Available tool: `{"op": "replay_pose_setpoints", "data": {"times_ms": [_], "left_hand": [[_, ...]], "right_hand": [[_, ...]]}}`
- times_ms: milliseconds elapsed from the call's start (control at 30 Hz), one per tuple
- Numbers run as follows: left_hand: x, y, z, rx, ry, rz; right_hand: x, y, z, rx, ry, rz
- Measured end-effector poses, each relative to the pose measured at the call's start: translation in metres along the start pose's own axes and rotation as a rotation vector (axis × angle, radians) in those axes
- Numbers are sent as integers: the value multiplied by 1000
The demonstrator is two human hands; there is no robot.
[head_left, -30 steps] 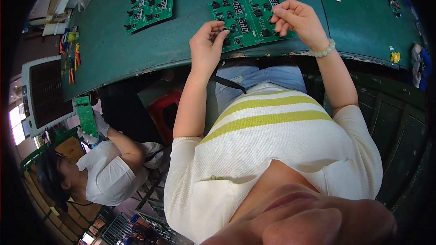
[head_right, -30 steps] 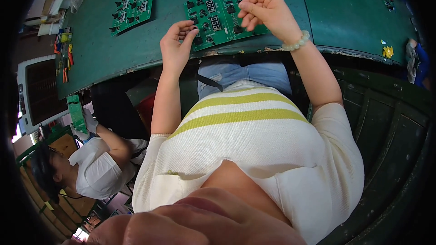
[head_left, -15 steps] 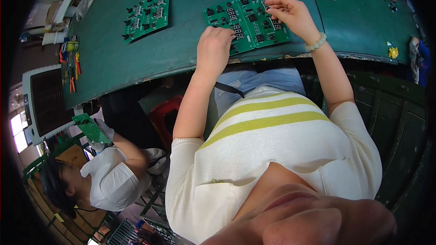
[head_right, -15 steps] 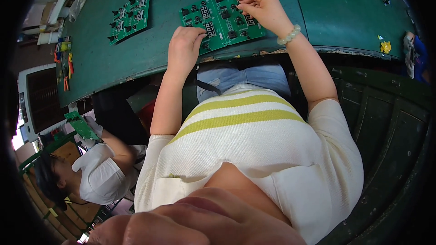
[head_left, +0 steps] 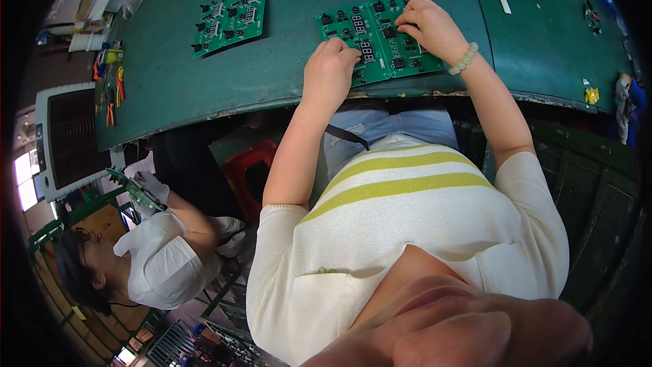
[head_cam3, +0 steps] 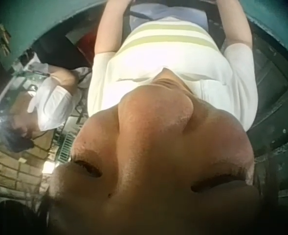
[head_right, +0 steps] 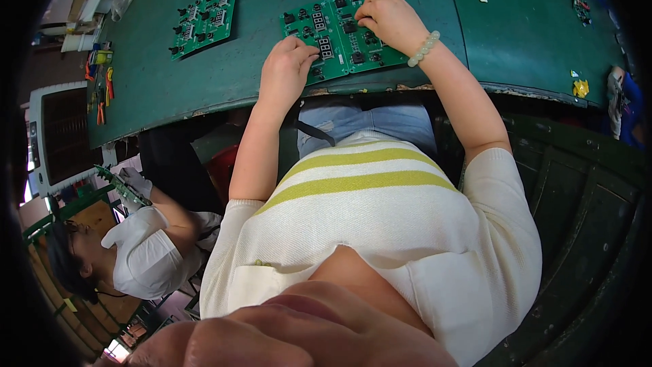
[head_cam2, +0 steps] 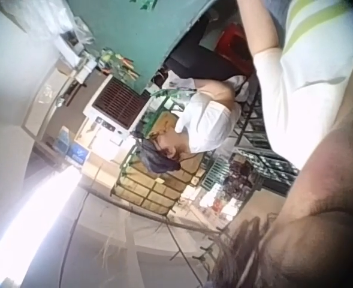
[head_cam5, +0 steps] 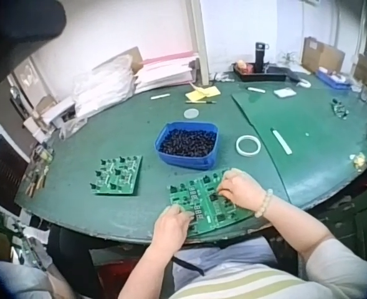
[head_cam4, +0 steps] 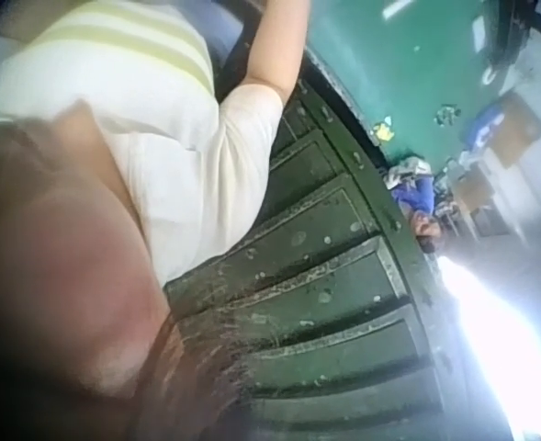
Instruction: Insert electronic components into a printed circuit board.
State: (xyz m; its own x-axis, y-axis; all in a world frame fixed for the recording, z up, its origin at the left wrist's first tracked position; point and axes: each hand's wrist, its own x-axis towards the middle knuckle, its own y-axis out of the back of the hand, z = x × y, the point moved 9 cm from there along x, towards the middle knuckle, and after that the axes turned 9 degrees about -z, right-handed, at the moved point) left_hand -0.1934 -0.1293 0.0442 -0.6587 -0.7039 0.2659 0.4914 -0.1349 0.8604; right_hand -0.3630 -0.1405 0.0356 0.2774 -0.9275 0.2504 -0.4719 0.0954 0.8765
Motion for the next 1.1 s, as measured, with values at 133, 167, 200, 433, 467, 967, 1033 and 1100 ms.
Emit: {"op": "replay_pose_setpoints", "data": {"times_ms": [133,167,200,433,467,967,1033,1100], "left_hand": [[3,-1,-7,-49,89,-58],[5,-3,-9,-61,102,-97],[6,-6,-11,-74,116,-136],[1,-2,-12,-122,57,-97],[-1,4,-14,-255,81,-33],[-23,14,-86,-323,252,444],[-23,13,-85,-302,175,502],[-28,17,-80,-318,150,493]], "right_hand": [[9,0,-9,-93,59,-126],[12,-3,-12,-139,73,-185],[14,-1,-12,-141,76,-186],[34,-7,-5,40,61,-445],[39,-1,-7,172,101,-436],[197,-49,37,-255,272,-204],[195,-54,50,-136,240,-164],[198,-60,61,-214,207,-219]]}}
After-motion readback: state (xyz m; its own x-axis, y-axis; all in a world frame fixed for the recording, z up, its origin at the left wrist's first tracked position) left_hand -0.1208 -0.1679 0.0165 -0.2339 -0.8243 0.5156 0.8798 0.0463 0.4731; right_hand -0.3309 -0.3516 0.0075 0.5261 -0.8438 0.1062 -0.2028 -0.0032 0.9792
